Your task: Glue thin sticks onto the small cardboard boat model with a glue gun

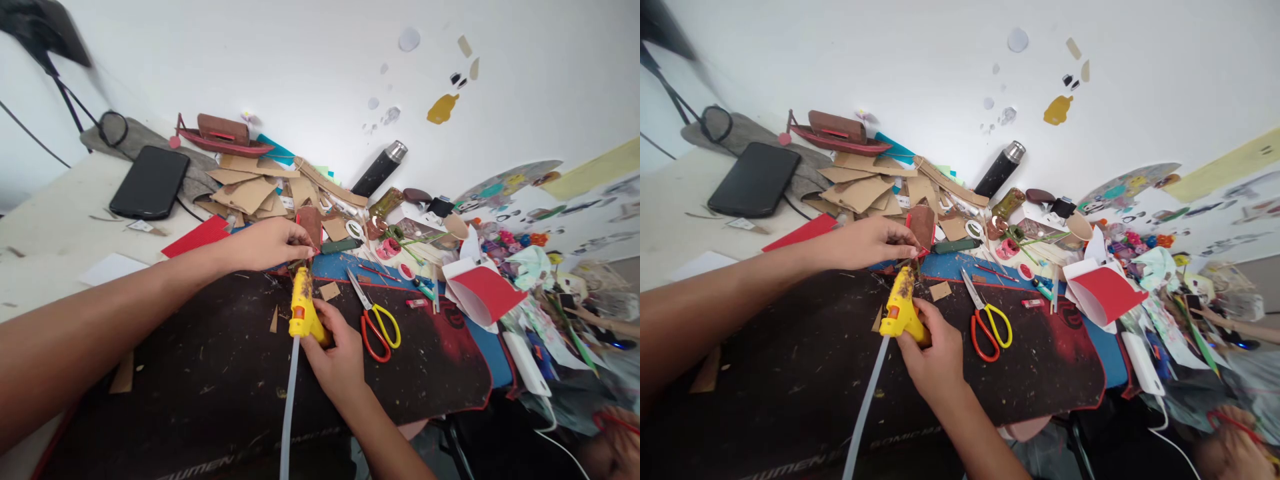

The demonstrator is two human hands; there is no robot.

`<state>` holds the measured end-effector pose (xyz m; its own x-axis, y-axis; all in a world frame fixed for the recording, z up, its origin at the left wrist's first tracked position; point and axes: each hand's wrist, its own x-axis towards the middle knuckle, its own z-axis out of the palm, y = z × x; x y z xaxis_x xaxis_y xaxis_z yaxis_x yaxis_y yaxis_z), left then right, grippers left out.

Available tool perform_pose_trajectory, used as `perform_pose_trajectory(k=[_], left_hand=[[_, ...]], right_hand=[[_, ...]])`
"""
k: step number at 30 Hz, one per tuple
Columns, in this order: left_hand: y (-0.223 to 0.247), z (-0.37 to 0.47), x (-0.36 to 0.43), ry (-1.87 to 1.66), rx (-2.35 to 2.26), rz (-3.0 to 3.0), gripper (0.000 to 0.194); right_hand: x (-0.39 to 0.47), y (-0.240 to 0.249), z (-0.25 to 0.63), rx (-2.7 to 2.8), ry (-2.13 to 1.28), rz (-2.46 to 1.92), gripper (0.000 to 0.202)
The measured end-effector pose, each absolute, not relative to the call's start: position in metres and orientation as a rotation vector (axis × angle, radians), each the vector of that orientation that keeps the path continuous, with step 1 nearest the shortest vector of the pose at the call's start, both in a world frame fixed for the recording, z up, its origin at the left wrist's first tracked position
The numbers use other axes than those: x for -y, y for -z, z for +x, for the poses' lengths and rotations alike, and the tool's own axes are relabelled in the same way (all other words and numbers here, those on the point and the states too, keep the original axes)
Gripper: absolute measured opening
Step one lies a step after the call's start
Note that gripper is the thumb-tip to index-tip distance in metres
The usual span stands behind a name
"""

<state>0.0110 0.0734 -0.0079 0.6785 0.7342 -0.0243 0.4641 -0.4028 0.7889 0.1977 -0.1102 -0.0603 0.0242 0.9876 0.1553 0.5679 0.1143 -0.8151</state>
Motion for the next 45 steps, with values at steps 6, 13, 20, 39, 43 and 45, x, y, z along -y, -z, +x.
perform_pose_trajectory(k=[6,13,20,39,43,45], left_hand=[[0.0073,0.0108,-0.073,-0.404,-0.926,2.066,0.037],[0.0105,0.0105,-0.0733,-0.407,-0.926,2.066,0.038],[0.009,0.0106,-0.0732,-0.403,-0.926,2.086,0.037],[0.0125,0.0114,-0.0741,-0.425,-0.92,2.074,0.038],[0.0102,0.0111,-0.0728,-0.421,-0.922,2.069,0.038],[0.0089,0.011,-0.0723,-0.42,-0.918,2.069,0.038]], right_hand=[[0.1085,0.0584,0.199,1.64,-0.741,-1.532,0.046],[0.1107,0.059,0.1976,1.608,-0.711,-1.571,0.036],[0.1112,0.0617,0.1972,1.595,-0.654,-1.592,0.033],[0.1097,0.0632,0.194,1.613,-0.648,-1.618,0.029],[0.1095,0.063,0.1931,1.612,-0.641,-1.595,0.028],[0.1094,0.0628,0.1929,1.609,-0.641,-1.593,0.028]])
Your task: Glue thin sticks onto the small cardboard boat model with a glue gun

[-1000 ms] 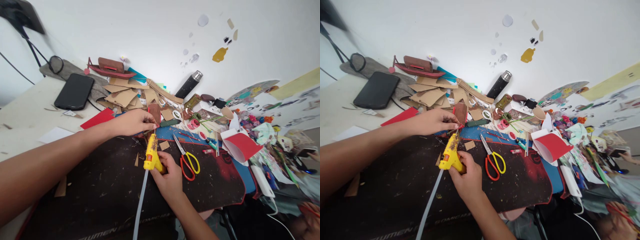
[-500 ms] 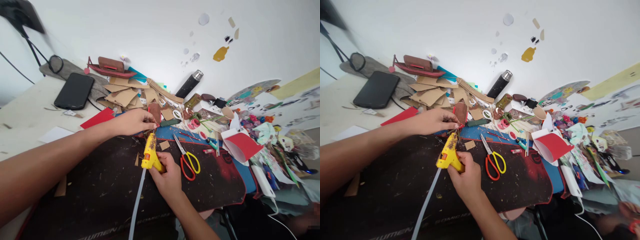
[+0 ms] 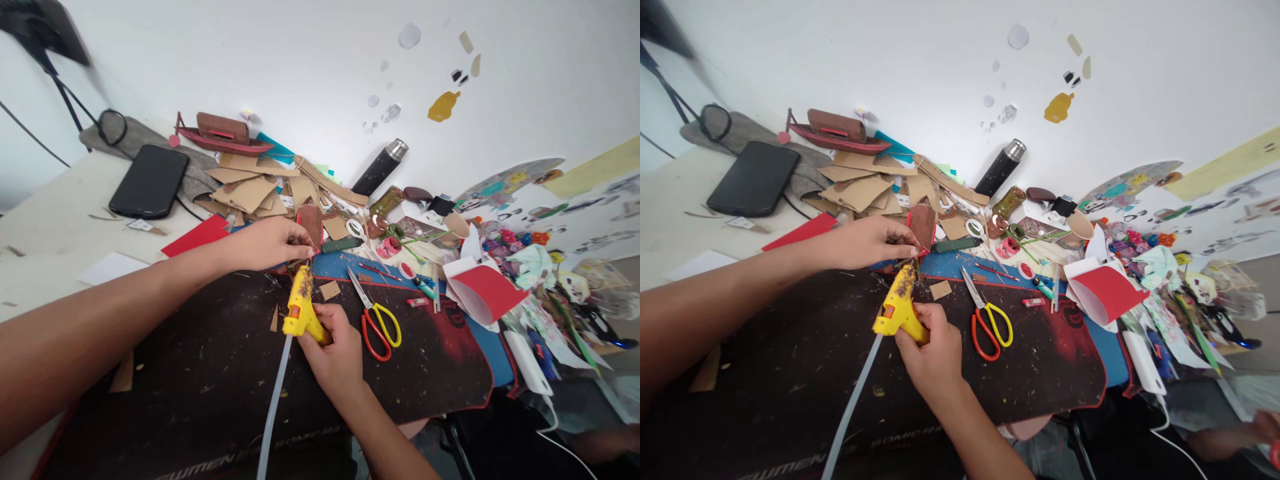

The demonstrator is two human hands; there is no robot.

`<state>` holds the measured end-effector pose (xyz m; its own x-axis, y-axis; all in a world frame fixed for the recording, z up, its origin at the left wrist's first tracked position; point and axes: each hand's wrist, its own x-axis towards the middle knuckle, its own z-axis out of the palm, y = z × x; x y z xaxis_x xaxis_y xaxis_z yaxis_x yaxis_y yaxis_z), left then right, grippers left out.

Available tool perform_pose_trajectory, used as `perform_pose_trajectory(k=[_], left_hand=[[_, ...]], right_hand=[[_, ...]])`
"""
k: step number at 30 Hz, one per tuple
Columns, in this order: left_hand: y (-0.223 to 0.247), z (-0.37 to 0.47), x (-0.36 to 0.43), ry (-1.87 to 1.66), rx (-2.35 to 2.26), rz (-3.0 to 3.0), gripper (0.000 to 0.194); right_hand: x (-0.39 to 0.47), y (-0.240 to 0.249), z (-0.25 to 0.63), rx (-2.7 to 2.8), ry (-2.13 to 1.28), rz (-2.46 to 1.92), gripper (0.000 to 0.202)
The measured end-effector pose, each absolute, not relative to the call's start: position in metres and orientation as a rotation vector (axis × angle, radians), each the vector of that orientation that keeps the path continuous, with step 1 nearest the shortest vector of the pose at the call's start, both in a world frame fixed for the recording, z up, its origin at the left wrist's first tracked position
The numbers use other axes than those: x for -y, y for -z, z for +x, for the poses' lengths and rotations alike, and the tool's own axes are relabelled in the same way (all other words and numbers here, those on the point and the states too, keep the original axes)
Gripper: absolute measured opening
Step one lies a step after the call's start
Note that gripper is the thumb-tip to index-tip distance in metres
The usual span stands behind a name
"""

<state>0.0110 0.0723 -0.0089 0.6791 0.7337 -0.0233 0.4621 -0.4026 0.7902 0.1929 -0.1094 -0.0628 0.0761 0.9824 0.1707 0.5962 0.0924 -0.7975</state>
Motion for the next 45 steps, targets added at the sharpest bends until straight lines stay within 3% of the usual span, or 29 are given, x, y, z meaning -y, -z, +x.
perform_pose_trajectory(k=[45], left_hand=[[0.0113,0.0113,-0.0736,-0.422,-0.904,2.009,0.033]], right_hand=[[0.1105,0.0631,0.1892,1.631,-0.546,-1.637,0.028]])
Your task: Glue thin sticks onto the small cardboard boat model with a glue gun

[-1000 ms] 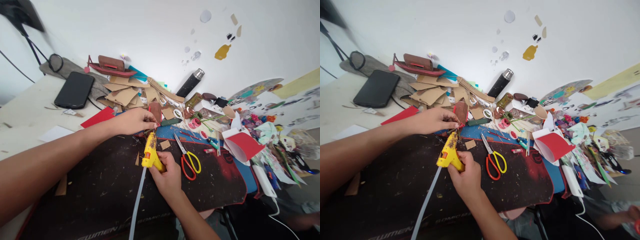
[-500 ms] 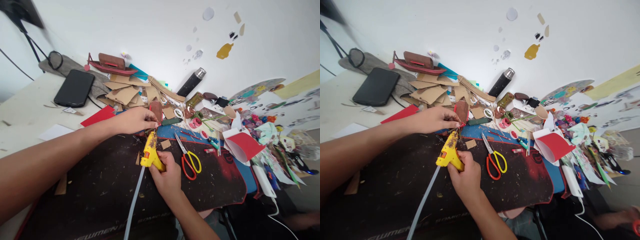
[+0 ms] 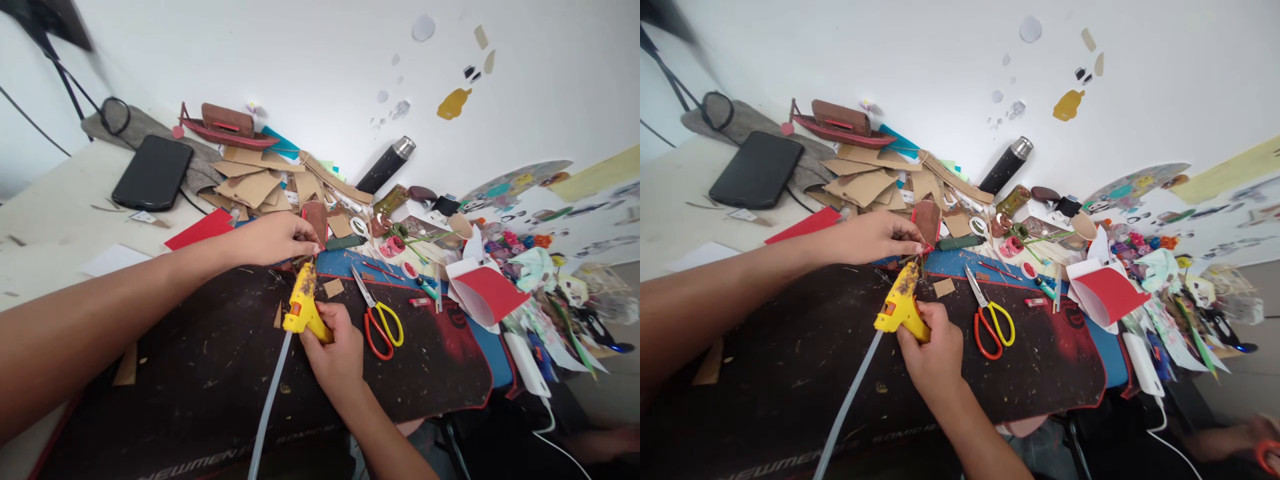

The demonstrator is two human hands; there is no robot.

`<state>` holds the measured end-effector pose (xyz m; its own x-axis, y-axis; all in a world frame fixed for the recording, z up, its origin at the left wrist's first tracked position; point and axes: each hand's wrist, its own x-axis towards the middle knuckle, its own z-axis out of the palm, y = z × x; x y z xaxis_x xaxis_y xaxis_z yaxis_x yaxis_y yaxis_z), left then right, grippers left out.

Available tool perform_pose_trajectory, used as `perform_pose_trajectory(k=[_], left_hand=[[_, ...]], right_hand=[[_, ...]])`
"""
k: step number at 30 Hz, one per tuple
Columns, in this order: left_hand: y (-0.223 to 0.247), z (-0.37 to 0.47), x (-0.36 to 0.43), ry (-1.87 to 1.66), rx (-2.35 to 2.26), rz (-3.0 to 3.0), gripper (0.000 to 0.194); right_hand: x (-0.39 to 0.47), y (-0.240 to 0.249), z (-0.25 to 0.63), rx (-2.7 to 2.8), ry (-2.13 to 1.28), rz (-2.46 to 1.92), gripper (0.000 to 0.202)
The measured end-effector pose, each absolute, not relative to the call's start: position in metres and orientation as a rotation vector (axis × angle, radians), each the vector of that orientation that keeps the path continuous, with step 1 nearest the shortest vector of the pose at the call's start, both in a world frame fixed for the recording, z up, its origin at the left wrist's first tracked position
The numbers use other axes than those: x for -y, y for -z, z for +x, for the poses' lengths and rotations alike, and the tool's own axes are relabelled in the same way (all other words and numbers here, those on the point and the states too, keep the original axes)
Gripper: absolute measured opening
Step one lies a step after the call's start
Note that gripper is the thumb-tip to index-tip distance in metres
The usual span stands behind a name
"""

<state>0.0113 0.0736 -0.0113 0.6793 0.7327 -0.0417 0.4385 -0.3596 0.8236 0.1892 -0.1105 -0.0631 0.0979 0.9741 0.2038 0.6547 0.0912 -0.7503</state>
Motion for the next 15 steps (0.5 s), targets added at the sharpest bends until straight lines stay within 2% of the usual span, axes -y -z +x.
perform_pose_trajectory(k=[15], left_hand=[[0.0095,0.0099,-0.0724,-0.419,-0.887,2.011,0.033]], right_hand=[[0.1125,0.0549,0.191,1.652,-0.707,-1.532,0.038]])
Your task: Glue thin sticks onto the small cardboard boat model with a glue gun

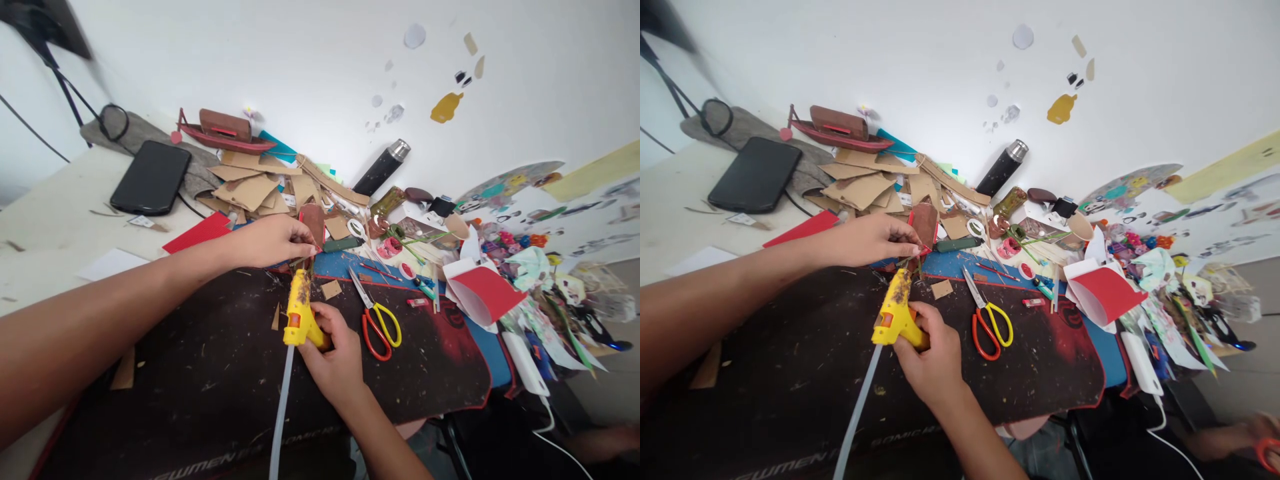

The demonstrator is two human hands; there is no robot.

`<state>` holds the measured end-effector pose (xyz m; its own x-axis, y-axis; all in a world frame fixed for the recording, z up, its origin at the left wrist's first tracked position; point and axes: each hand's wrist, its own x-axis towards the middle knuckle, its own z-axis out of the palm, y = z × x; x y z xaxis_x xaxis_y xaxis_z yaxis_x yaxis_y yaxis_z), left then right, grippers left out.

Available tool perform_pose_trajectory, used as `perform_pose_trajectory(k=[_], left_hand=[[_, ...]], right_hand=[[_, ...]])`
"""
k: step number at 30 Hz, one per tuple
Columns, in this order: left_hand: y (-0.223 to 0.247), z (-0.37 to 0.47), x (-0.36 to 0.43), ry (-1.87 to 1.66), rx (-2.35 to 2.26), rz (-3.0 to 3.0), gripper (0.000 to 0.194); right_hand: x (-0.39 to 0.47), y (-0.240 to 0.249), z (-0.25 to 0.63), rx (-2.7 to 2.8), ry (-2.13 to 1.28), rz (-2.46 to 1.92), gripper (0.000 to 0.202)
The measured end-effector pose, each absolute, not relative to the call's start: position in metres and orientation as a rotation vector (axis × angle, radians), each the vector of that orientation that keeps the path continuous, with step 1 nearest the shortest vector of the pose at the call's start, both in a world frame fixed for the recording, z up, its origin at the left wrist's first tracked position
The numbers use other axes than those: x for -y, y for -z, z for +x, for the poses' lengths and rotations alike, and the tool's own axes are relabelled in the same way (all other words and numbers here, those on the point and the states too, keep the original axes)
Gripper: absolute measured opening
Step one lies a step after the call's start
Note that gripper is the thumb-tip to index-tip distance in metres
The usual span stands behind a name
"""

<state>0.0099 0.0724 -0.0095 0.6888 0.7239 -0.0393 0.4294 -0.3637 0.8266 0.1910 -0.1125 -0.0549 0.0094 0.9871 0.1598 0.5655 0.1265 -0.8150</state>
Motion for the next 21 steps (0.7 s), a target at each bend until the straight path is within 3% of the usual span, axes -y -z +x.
perform_pose_trajectory(k=[12,21], left_hand=[[0.005,0.01,-0.071,-0.376,-0.89,2.017,0.034],[0.004,0.01,-0.073,-0.405,-0.927,2.067,0.031]], right_hand=[[0.115,0.049,0.199,1.738,-0.906,-1.575,0.05],[0.119,0.029,0.202,1.939,-1.106,-1.433,0.036]])
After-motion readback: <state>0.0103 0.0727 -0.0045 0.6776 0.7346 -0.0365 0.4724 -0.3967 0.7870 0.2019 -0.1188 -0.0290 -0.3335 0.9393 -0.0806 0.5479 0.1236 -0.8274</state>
